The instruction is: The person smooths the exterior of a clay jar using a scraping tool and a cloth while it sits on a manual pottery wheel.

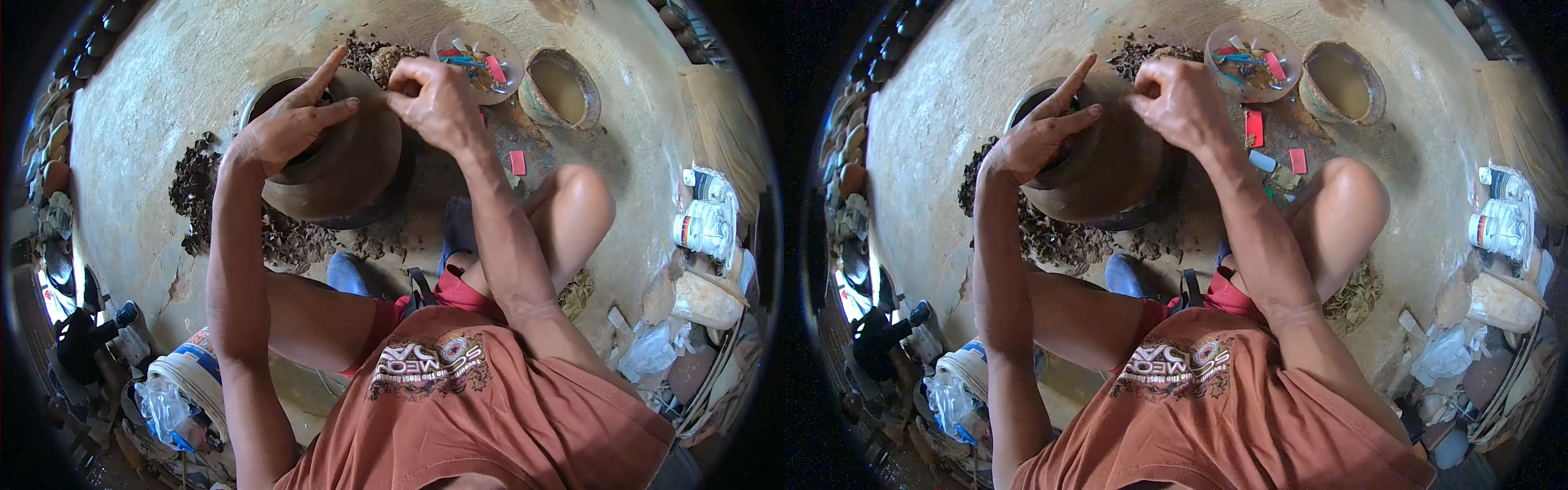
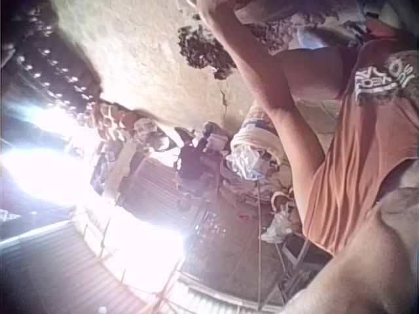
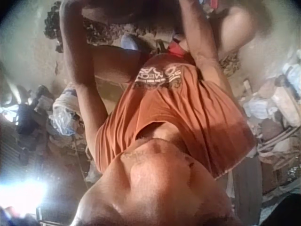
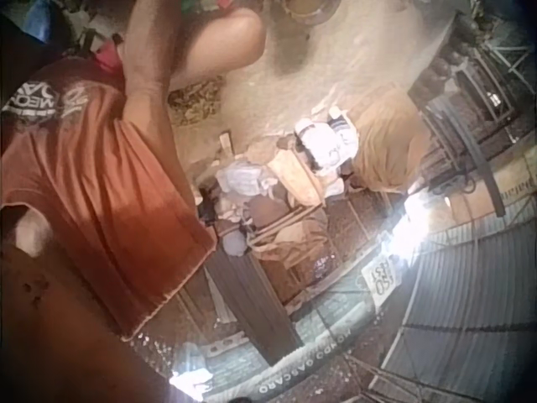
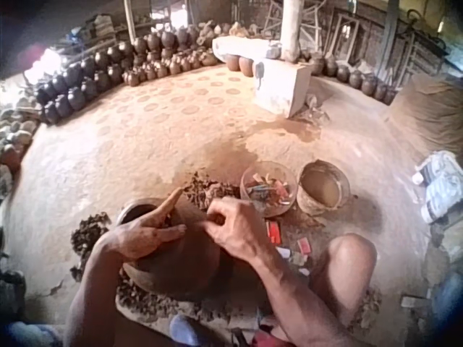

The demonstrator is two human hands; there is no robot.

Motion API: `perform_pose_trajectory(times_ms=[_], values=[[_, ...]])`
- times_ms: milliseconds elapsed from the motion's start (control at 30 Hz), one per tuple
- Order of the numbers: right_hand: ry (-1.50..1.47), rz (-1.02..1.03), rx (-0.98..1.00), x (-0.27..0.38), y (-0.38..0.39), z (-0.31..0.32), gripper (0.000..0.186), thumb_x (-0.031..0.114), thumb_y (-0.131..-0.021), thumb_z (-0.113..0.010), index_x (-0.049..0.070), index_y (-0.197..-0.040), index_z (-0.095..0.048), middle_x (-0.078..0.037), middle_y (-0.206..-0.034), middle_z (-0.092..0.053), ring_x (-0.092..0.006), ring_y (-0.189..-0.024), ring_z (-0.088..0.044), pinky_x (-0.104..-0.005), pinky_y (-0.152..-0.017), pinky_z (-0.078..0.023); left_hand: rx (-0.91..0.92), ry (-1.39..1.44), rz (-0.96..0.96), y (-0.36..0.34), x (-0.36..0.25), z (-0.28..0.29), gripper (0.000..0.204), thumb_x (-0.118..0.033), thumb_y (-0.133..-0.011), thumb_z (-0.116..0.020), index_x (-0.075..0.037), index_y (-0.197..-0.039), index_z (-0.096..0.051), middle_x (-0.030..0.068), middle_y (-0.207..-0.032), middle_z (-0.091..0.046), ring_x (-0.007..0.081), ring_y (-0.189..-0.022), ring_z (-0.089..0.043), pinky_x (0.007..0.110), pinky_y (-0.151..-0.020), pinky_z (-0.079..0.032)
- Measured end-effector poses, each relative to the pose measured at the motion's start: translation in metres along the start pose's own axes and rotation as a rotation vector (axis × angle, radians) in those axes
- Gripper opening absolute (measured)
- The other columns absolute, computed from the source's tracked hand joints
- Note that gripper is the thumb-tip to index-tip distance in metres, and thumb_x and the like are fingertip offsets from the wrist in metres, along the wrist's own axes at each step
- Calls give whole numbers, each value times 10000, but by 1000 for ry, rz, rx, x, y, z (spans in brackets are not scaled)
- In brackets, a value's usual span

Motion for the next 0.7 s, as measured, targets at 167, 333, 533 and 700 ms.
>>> perform_pose_trajectory(times_ms=[167, 333, 533, 700], values=[[-50, -15, -163, 2, 21, 5, 143, 120, -910, -711, 67, -1021, -784, -184, -937, -756, -366, -850, -744, -434, -766, -593, 21, 75, 187, -2, 20, 5, 782, -248, -1038, -674, -223, -1693, -248, 112, -1575, -494, 158, -1322, -500, 297, -1134, -383], [-49, 0, 9, 39, 64, -24, 340, 78, -948, -622, 15, -1274, -696, -244, -994, -734, -425, -878, -726, -495, -791, -599, -146, -10, 104, -1, 8, 9, 816, -345, -1019, -690, -253, -1693, -240, 190, -1544, -508, 234, -1362, -496, 333, -1153, -377], [-8, -72, 68, 55, 85, -44, 407, 30, -964, -623, -13, -1369, -633, -258, -972, -716, -453, -865, -702, -500, -735, -565, -304, 95, 207, 4, 6, 12, 826, -384, -1007, -692, -289, -1693, -241, 256, -1568, -479, 303, -1419, -470, 376, -1192, -334], [-8, -101, 43, 72, 105, -51, 393, 45, -954, -639, -27, -1340, -642, -238, -908, -701, -446, -818, -696, -489, -711, -562, -365, 237, 237, 6, 7, 13, 856, -364, -1009, -699, -267, -1701, -205, 225, -1477, -563, 284, -1307, -551, 389, -1100, -429]])
Point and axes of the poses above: each hand's wrist, its own y-axis away from the middle knuckle, its own z-axis out of the back of the hand, x = y × z, the point moved 9 cm from there along -y, towards the middle knuckle
